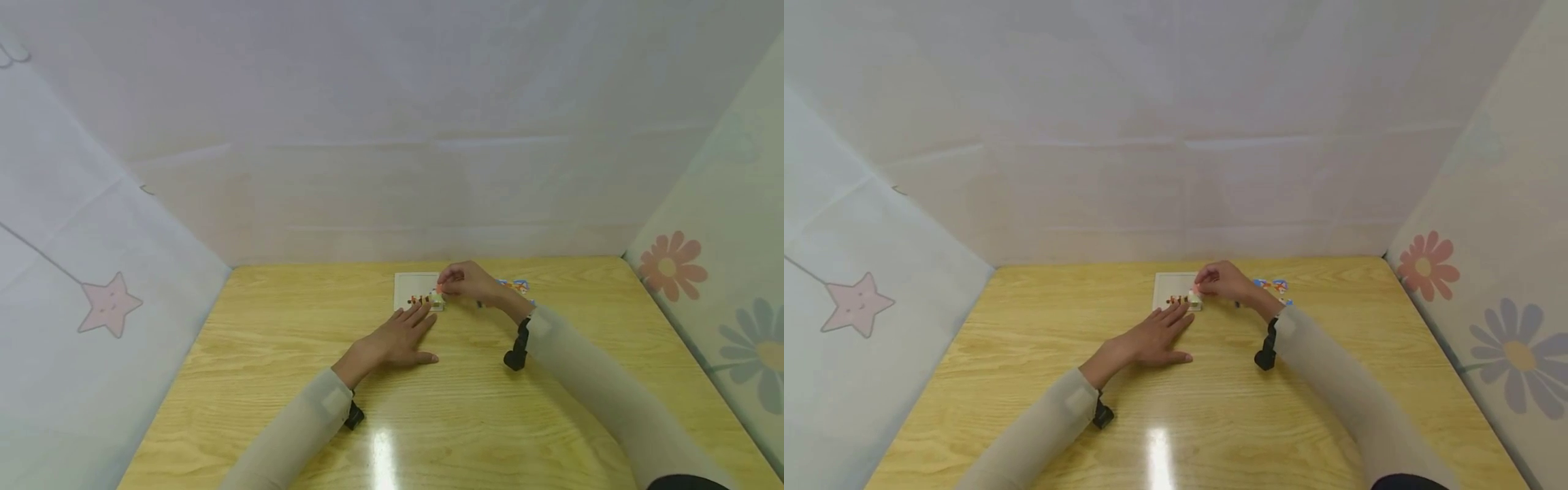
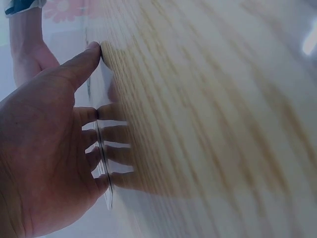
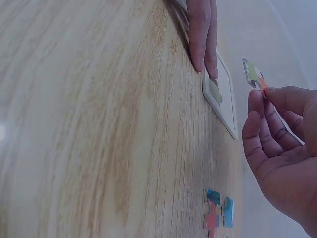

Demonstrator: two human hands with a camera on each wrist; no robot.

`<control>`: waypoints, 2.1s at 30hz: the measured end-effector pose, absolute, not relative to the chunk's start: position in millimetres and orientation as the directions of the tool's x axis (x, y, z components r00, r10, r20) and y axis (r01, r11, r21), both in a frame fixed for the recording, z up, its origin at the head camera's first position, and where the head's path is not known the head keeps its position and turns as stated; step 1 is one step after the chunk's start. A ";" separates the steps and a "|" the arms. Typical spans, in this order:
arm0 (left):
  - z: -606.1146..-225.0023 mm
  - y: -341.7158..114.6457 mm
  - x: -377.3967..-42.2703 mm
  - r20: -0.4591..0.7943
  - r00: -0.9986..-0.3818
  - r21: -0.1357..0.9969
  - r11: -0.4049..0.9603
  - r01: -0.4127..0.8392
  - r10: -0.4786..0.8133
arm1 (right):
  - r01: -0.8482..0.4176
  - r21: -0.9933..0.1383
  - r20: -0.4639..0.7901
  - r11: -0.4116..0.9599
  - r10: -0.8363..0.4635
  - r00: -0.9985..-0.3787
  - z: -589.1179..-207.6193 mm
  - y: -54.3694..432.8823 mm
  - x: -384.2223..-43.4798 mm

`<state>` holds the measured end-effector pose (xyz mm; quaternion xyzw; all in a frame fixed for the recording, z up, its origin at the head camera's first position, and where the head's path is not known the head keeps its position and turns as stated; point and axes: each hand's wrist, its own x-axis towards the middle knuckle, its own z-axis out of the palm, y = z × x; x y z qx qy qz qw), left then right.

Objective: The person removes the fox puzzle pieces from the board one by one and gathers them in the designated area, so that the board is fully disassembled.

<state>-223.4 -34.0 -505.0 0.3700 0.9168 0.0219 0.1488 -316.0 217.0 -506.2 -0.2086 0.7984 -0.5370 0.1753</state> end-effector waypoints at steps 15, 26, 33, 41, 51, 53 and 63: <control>-506.3 -33.7 -222.2 -0.247 -0.682 0.167 0.724 0.670 0.688 | -0.154 -0.925 -0.064 0.348 -0.541 -0.839 -500.7 241.2 -294.8; -509.4 -33.3 -222.6 -0.253 -0.686 0.171 0.730 0.662 0.682 | -0.182 -0.907 -0.055 0.379 -0.535 -0.843 -503.8 261.2 -283.4; -511.1 -33.2 -222.5 -0.251 -0.684 0.170 0.726 0.666 0.685 | -0.133 -0.916 -0.095 0.379 -0.527 -0.845 -508.4 274.6 -277.9; -512.2 -33.3 -222.2 -0.246 -0.683 0.147 0.723 0.675 0.688 | -0.150 -0.909 -0.082 0.390 -0.519 -0.851 -510.3 288.2 -272.8; -512.1 -33.3 -222.2 -0.244 -0.681 0.150 0.721 0.677 0.690 | -0.152 -0.907 -0.084 0.394 -0.521 -0.849 -516.5 302.7 -266.7; -513.0 -33.2 -222.9 -0.239 -0.683 0.149 0.721 0.676 0.690 | -0.153 -0.906 -0.082 0.394 -0.519 -0.851 -517.3 304.3 -265.5; -514.3 -34.3 -222.7 -0.244 -0.680 0.156 0.720 0.676 0.691 | -0.207 -0.877 -0.058 0.434 -0.521 -0.851 -520.0 305.5 -261.3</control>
